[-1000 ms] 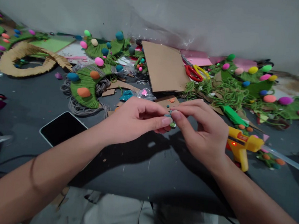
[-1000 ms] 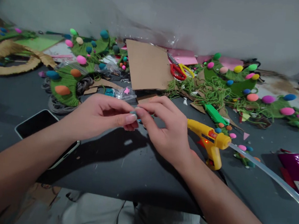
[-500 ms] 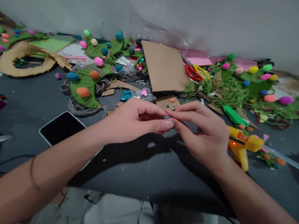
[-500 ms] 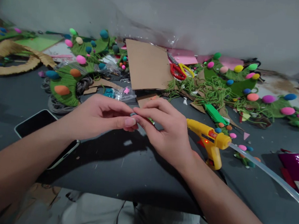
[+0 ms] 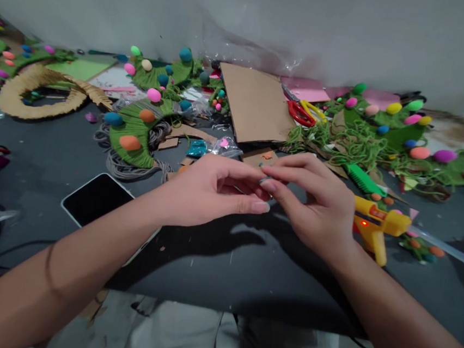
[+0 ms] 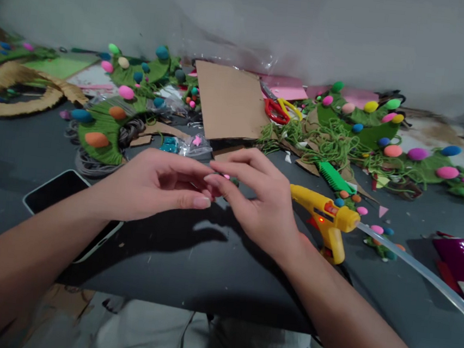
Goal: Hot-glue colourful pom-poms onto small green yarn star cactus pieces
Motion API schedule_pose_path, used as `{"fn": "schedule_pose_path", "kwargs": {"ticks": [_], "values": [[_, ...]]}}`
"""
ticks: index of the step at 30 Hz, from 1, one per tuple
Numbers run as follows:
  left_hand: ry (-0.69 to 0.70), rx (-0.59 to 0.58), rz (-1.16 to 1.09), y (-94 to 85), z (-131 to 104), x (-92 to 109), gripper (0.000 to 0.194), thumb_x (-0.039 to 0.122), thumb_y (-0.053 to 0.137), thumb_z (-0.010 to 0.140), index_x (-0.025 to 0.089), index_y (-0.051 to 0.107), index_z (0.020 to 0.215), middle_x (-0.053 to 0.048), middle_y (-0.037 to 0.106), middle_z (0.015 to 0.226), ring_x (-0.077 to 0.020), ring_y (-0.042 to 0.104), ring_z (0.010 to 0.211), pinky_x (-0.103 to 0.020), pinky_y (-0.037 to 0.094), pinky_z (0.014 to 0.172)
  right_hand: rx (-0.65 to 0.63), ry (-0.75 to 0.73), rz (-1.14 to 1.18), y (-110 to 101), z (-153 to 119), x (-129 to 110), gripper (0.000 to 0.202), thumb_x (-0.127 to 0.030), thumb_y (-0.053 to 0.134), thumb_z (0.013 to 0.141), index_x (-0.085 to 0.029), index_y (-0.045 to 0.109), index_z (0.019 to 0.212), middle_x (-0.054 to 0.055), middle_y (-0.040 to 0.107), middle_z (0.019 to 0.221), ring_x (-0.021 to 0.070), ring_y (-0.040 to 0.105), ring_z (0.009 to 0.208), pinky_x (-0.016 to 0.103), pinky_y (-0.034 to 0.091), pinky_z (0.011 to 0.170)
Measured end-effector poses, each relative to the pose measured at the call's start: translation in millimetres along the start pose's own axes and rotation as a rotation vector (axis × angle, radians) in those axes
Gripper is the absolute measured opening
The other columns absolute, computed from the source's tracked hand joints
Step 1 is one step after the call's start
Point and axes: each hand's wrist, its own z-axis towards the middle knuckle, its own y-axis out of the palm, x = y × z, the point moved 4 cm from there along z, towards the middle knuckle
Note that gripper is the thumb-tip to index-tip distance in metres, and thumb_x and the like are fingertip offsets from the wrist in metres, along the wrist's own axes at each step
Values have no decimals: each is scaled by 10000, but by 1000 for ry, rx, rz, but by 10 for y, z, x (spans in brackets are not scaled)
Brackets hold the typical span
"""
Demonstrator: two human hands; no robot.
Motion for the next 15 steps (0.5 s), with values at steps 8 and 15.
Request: {"fn": "schedule_pose_path", "kwargs": {"ticks": [8, 15], "values": [[185, 237, 408, -57, -27, 117, 141, 302, 750, 914, 181, 820, 904, 9, 793, 791, -82, 691, 689, -149, 507, 646, 40, 64, -15, -29, 26, 25, 56, -236, 738, 918, -231, 759, 866, 17, 720, 853, 147, 659, 790, 301, 529, 697], [71, 123, 177, -14, 4, 56, 280, 301, 812, 853, 164, 800, 1097, -17, 823, 973, -128, 765, 847, -160, 591, 774, 53, 75, 25, 5, 14, 27, 163, -268, 775, 891, -253, 788, 1054, 38, 735, 1010, 170, 693, 904, 322, 556, 767]]}}
